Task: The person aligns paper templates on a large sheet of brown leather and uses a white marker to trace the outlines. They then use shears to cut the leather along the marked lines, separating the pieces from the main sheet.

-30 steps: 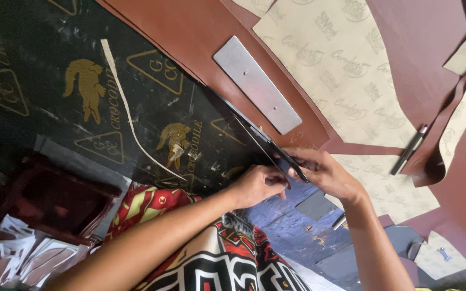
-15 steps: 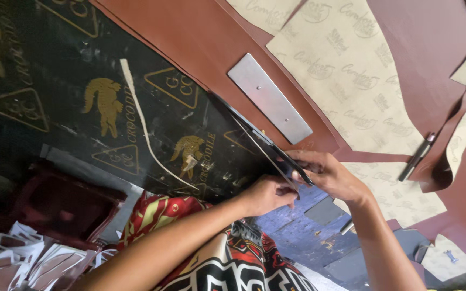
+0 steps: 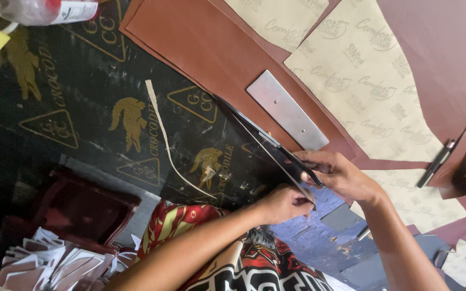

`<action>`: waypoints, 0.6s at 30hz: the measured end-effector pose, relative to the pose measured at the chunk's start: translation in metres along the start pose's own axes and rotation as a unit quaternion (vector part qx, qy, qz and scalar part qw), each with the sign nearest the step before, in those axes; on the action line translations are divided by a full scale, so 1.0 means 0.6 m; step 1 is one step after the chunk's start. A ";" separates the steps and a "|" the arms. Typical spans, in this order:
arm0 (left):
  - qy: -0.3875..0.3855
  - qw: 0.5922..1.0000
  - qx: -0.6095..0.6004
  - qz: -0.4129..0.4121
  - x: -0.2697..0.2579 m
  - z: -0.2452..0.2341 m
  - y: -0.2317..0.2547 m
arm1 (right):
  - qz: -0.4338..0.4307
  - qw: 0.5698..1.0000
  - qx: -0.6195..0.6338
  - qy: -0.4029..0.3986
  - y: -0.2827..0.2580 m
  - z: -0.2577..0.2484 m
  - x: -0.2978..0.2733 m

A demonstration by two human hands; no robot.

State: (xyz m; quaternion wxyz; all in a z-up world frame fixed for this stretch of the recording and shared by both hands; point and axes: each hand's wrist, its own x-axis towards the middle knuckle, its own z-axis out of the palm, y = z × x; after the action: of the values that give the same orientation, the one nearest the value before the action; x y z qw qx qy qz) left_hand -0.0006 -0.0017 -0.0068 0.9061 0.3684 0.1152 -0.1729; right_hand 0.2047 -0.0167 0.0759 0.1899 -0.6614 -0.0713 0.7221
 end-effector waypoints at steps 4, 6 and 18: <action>0.006 1.000 0.027 0.012 -0.004 -0.006 0.012 | -0.069 0.996 0.051 -0.019 -0.030 0.006 0.014; 0.008 1.000 0.017 0.009 -0.005 -0.007 0.018 | -0.082 0.994 0.073 -0.022 -0.044 0.013 0.019; -0.023 0.999 0.026 0.027 -0.008 -0.017 0.025 | -0.019 0.999 0.037 0.015 -0.090 0.026 0.033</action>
State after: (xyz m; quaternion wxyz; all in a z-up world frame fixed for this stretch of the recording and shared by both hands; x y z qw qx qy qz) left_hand 0.0004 0.0168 -0.0028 0.9030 0.3911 0.0794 -0.1594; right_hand 0.1979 0.0424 0.0785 0.2296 -0.6629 -0.0542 0.7106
